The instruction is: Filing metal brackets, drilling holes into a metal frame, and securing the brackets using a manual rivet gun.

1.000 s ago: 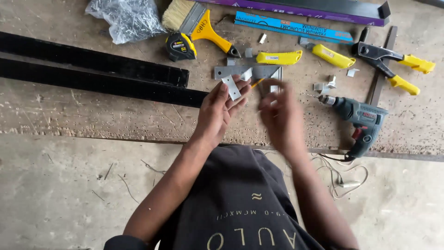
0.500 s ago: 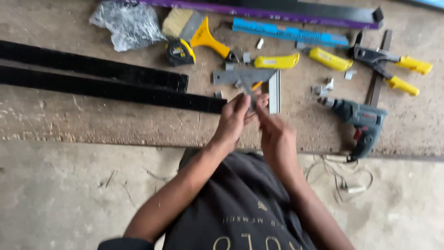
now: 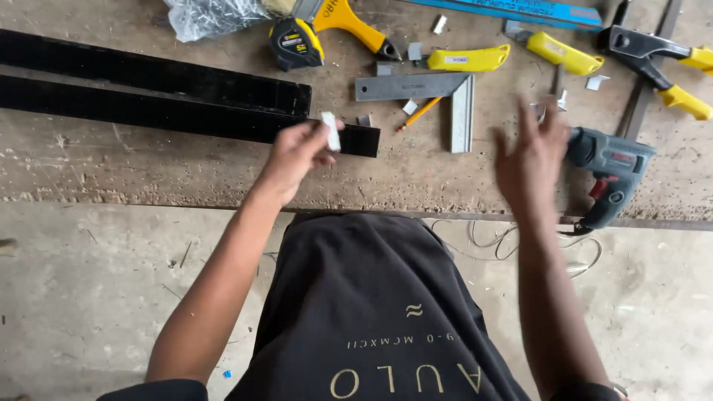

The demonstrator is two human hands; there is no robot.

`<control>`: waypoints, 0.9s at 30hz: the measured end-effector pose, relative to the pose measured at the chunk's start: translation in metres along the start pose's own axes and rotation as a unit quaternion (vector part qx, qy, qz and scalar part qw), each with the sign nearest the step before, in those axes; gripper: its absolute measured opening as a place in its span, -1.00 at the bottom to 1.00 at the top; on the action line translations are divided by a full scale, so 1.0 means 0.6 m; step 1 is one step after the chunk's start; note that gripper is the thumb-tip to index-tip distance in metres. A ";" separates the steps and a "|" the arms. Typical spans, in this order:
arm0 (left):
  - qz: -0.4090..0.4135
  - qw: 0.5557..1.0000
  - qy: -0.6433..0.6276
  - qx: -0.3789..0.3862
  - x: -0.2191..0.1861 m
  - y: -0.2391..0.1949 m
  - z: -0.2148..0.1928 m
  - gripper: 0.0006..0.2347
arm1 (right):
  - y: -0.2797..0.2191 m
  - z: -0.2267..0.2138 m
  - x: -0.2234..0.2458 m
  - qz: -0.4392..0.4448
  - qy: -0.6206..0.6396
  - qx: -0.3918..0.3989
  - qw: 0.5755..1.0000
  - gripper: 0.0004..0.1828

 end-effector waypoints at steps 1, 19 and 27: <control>-0.031 0.999 0.012 0.034 0.001 -0.018 0.015 -0.68 | -0.015 -0.002 0.064 -0.006 0.132 0.000 0.991 -0.42; 0.529 0.702 0.466 0.104 -0.012 0.059 0.026 -0.46 | -0.031 0.198 0.268 0.014 0.222 0.021 0.975 -0.45; 0.533 0.718 0.438 0.094 -0.014 0.060 0.036 -0.47 | -0.055 0.232 0.235 0.117 0.290 0.022 0.950 -0.37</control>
Point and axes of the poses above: each hand's wrist, its own y-axis towards the middle knuckle, its own z-axis out of the palm, x = y × z, the point moved 8 cm from there along y, towards the middle knuckle, and after that the axes turned 12 degrees about -x, right-handed, at the moved point
